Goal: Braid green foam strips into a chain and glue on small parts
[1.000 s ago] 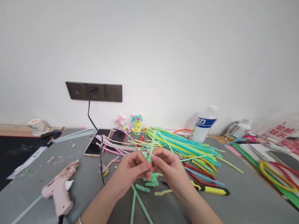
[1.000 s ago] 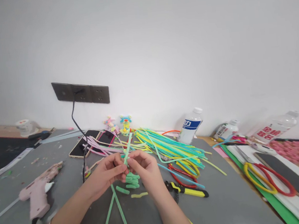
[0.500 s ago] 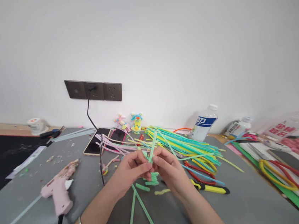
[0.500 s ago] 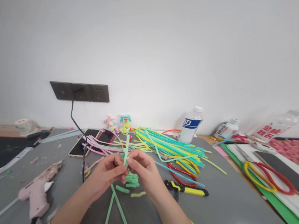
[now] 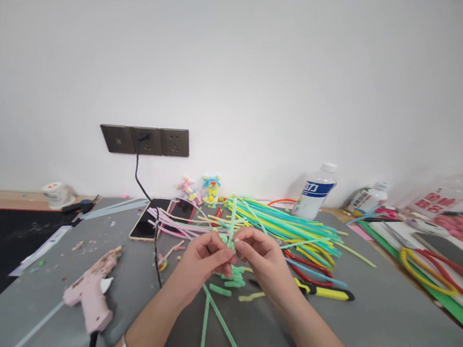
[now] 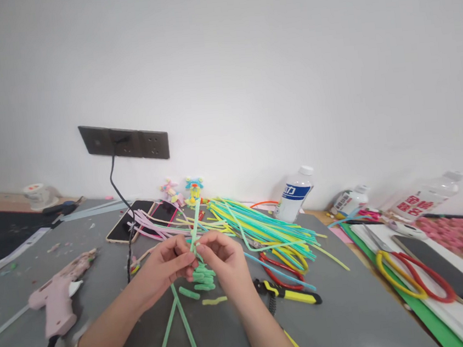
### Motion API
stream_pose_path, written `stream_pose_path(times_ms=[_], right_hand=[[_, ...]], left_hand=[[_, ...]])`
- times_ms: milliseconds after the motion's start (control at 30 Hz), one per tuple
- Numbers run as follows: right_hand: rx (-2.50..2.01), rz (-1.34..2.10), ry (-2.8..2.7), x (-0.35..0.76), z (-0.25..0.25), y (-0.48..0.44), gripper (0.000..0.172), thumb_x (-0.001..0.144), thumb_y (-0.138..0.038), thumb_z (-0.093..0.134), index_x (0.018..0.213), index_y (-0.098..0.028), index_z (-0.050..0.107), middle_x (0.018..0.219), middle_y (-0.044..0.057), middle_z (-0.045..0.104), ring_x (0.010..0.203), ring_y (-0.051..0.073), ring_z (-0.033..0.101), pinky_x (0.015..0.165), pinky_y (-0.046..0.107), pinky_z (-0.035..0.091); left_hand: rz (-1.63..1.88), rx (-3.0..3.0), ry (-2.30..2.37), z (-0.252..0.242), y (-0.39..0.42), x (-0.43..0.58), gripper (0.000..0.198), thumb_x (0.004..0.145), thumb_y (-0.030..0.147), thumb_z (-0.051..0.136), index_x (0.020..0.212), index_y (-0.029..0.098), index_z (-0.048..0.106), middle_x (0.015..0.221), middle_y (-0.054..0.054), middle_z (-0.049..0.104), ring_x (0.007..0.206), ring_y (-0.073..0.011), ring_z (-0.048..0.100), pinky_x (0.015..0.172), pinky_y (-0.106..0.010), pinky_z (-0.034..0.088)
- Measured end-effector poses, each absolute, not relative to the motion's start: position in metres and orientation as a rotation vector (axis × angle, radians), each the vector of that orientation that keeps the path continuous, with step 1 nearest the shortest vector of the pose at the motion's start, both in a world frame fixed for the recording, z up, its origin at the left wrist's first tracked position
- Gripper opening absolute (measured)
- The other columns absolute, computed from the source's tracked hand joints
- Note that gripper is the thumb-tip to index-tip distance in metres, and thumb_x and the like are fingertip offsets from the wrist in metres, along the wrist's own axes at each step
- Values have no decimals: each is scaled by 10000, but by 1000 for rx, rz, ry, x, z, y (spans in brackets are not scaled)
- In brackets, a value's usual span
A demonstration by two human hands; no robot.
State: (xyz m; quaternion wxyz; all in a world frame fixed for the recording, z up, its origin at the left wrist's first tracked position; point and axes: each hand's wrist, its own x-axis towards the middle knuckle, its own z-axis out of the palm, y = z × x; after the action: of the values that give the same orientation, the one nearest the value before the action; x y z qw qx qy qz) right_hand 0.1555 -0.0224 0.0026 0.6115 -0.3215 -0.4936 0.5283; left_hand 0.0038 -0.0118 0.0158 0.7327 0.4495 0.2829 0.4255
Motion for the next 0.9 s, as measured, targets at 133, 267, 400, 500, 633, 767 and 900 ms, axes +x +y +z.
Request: stream_pose_path(times_ms=[133,267,400,500,633,767,900], right_hand=[[-808,1280,-1110,158,3,-23,179,762,-343,769,812,-194,685,709,-20,594,551,79,460,521,200,361],[-835,1313,-1129,161,3,-23,229,763,-390,760,798,-172,701,635,-23,560,552,85,444,541,209,353],[-800,1334,-1147,161,5,-24,194,792,-366,738,786,-177,697,623,-25,562,544,87,453,539,211,355],[-717,1423,-1189,160,8,-25,152,832,-336,701,794,-189,691,657,-15,586,568,104,505,556,223,397],[-687,1480,-1236,162,11,-27,131,850,-300,688,797,-180,689,741,0,594,656,117,539,634,232,440],[-705,1521,-1268,164,11,-28,138,845,-314,696,832,-181,664,784,6,587,717,134,551,693,254,451],[-732,1518,-1326,166,14,-30,181,835,-351,703,836,-178,649,759,-1,566,707,136,547,694,257,455]], left_hand=[[909,1033,621,14,-11,3,309,735,348,781,665,138,566,608,14,633,467,-62,544,488,-180,480],[906,1059,621,11,-11,1,285,757,338,765,675,137,580,617,12,632,480,-62,552,502,-178,480],[890,1050,612,11,-10,1,281,749,342,772,683,142,586,638,3,647,530,-79,582,542,-192,498],[890,1017,600,10,-10,2,286,739,377,776,688,140,624,640,4,629,565,-89,583,553,-202,510],[837,968,615,8,-8,0,282,658,356,839,688,125,681,591,26,573,492,-60,523,479,-175,469],[749,909,641,5,-6,-3,300,583,335,886,674,115,702,543,25,563,466,-62,522,465,-177,478],[678,905,632,5,-5,-6,310,561,342,897,671,111,721,518,14,574,465,-67,529,464,-173,496]])
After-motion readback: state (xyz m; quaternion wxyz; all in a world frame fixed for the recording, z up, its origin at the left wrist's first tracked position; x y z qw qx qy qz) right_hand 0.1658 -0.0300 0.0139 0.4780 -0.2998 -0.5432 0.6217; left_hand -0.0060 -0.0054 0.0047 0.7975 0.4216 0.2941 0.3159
